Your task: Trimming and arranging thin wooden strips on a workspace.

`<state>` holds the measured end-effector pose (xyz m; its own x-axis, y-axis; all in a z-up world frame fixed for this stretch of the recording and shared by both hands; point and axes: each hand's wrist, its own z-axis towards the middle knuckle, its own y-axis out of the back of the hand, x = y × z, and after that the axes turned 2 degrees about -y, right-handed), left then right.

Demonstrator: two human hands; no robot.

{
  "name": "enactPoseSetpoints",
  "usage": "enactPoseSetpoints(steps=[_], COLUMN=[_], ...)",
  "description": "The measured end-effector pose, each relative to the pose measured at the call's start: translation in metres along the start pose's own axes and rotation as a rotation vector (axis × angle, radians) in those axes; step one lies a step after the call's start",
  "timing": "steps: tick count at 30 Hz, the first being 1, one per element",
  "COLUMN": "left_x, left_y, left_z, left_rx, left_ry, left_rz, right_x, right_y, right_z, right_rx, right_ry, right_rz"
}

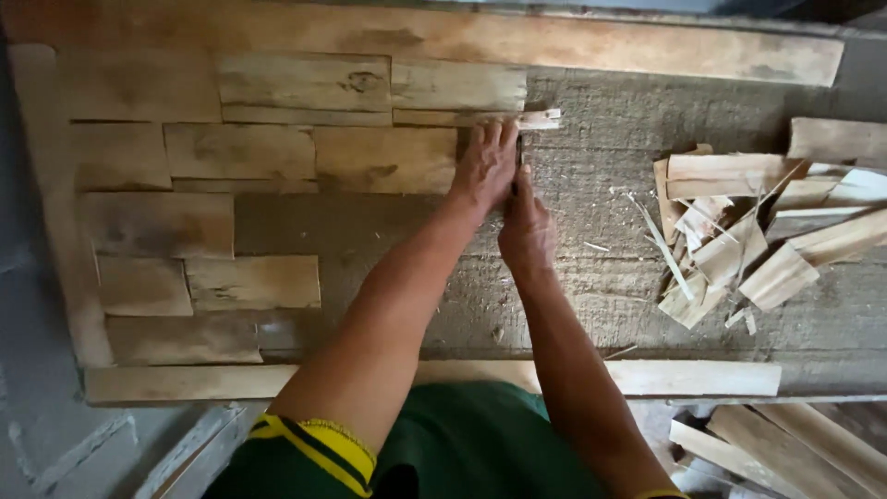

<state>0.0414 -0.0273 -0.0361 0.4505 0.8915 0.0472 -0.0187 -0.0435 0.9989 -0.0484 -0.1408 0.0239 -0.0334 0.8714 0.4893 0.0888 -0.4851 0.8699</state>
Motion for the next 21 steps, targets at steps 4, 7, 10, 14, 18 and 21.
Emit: enactPoseSetpoints(steps=[4, 7, 10, 14, 18, 21], left_x=[0.005, 0.006, 0.003, 0.003, 0.001, 0.004], left_y=[0.029, 0.035, 0.027, 0.017, 0.024, 0.043], left_z=[0.000, -0.003, -0.004, -0.002, -0.003, -0.003], left_rx=[-0.060, 0.008, -0.049, -0.057, 0.013, 0.151], left_ry=[0.011, 0.025, 0.025, 0.030, 0.040, 0.021], left_rz=[-0.085, -0.118, -0.088, 0.015, 0.115, 0.062], right_x=[0.006, 0.009, 0.011, -0.001, -0.008, -0.016], right_y=[0.017, 0.019, 0.015, -0.001, -0.008, -0.016], right_z=[0.006, 0.007, 0.002, -0.003, 0.014, 0.026], right_rx=[0.071, 0.144, 0.129, -0.172, -0.109, -0.195], right_ry=[-0.093, -0.131, -0.257, 0.006, -0.034, 0.096], right_rz=[-0.008, -0.116, -0.055, 0.081, 0.019, 0.083])
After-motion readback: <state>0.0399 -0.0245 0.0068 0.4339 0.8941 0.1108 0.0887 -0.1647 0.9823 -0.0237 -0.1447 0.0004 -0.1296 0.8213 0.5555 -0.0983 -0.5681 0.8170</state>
